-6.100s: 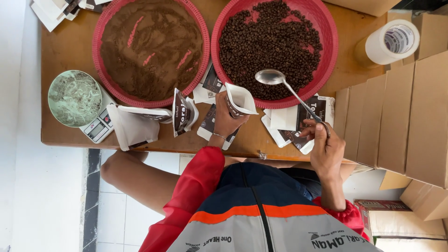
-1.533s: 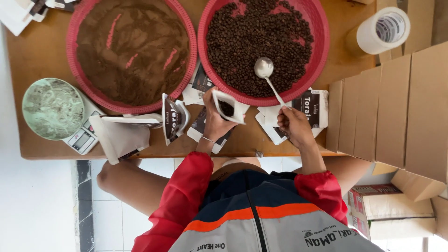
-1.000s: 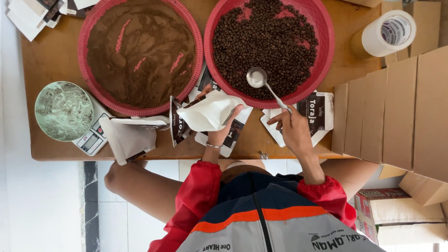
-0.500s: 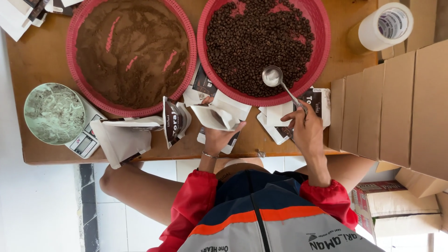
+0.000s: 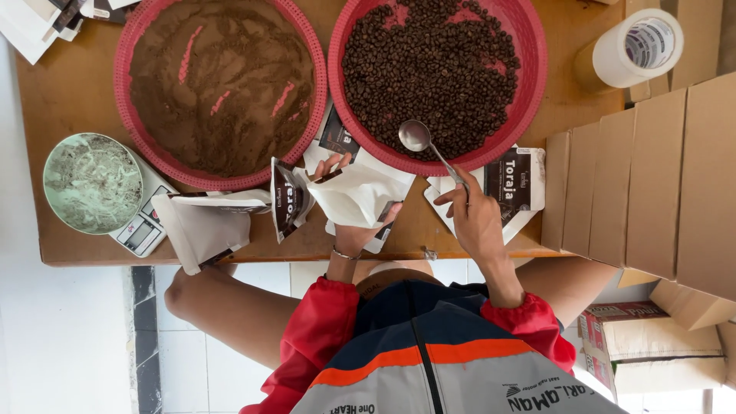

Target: Filling small coffee bags with roasted beans using a spoon and folding the bags for packaging.

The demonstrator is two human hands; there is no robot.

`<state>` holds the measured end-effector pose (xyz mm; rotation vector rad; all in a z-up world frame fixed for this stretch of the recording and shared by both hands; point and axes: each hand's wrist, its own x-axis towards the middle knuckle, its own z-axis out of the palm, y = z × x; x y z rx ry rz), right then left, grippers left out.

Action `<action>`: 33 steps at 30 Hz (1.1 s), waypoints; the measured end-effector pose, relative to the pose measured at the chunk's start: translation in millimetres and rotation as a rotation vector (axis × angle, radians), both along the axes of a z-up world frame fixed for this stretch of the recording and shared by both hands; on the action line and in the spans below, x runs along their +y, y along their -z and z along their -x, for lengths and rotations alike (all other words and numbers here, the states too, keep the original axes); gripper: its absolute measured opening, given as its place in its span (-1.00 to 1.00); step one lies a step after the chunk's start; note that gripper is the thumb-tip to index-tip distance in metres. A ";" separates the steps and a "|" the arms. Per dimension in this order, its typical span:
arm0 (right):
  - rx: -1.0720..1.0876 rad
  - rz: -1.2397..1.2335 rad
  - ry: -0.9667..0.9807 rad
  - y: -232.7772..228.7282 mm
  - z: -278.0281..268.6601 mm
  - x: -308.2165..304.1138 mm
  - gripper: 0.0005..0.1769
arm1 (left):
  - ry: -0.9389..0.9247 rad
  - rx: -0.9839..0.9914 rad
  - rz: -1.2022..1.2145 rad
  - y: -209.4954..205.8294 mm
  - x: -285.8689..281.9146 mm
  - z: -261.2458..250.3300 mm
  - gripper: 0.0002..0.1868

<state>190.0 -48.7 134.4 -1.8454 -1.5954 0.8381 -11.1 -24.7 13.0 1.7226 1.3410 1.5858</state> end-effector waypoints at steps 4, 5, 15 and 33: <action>-0.028 -0.028 -0.026 3.3 2.7 2.0 -0.54 | -0.034 -0.198 -0.049 -41.1 9.6 1.2 0.04; -0.026 -0.036 -0.040 5.6 2.4 3.7 -0.53 | -0.004 -0.224 -0.044 -41.4 10.6 2.5 -0.08; -0.078 -0.072 -0.098 19.4 9.4 20.7 -0.54 | 0.096 -0.186 -0.050 -35.4 14.1 8.3 -0.29; 0.409 0.137 0.085 39.4 5.3 26.1 -0.55 | 0.110 -0.195 -0.038 -37.5 11.0 10.3 -0.31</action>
